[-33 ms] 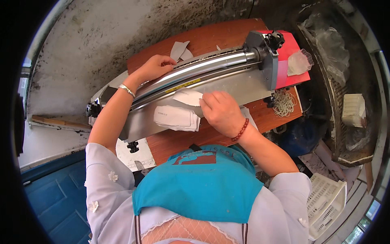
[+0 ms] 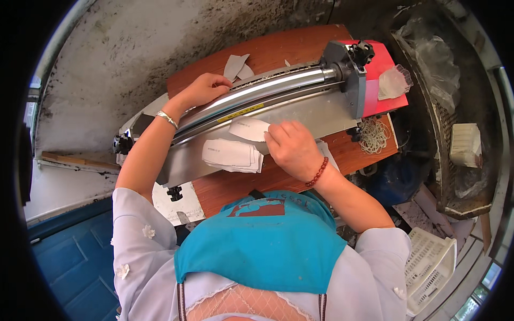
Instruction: The person feeds small shoe components into a roller gluing machine by hand to apply adhesive.
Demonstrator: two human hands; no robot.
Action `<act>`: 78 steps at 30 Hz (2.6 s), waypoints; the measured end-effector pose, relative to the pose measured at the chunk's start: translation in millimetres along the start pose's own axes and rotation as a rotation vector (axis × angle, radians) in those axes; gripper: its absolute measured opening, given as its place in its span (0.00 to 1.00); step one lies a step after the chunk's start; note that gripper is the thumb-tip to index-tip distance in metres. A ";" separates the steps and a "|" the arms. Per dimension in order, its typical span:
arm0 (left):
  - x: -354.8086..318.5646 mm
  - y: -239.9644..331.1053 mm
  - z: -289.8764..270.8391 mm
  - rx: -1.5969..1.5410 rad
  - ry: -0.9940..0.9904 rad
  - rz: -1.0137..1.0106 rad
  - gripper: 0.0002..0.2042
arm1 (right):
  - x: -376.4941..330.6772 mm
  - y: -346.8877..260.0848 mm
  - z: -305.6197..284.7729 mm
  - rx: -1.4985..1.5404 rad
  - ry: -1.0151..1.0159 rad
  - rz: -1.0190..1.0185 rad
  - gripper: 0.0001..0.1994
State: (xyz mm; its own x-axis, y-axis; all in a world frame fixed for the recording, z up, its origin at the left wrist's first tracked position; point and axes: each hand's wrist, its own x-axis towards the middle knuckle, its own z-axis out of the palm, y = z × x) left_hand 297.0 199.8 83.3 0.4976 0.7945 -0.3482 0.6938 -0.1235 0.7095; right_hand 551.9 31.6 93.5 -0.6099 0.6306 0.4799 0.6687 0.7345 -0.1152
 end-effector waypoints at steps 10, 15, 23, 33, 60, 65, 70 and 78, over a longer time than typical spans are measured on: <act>13.8 9.7 1.9 -0.047 -0.080 -0.030 0.12 | 16.4 0.5 23.0 0.140 0.048 0.140 0.11; 35.4 -14.4 -9.5 -0.134 0.238 -0.041 0.07 | 21.8 -27.5 12.7 0.400 -0.034 0.057 0.15; 70.5 -32.0 -36.9 0.174 0.620 -0.127 0.08 | 11.7 -38.7 25.2 0.216 -0.024 -0.144 0.12; 91.1 -54.0 -0.9 0.149 -0.114 -0.327 0.23 | 14.2 -40.3 20.0 0.235 -0.058 -0.092 0.12; 14.1 -3.7 1.2 0.162 0.089 -0.017 0.16 | 6.8 -12.2 2.4 0.182 0.140 -0.014 0.11; 9.4 6.3 5.1 -0.047 -0.027 0.000 0.13 | -4.7 -1.1 4.3 0.096 0.054 0.063 0.13; 12.2 11.4 3.4 -0.035 -0.064 -0.006 0.13 | 4.2 7.3 19.6 0.083 0.013 0.139 0.14; 36.0 -16.1 -11.9 -0.158 0.091 -0.054 0.07 | 23.1 -20.9 12.1 0.403 -0.052 -0.017 0.15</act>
State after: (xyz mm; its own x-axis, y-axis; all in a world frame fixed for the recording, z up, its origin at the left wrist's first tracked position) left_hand 297.5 237.4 66.7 0.4082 0.8486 -0.3365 0.6243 0.0095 0.7811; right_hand 518.7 33.8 96.5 -0.6473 0.6217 0.4410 0.4447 0.7779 -0.4440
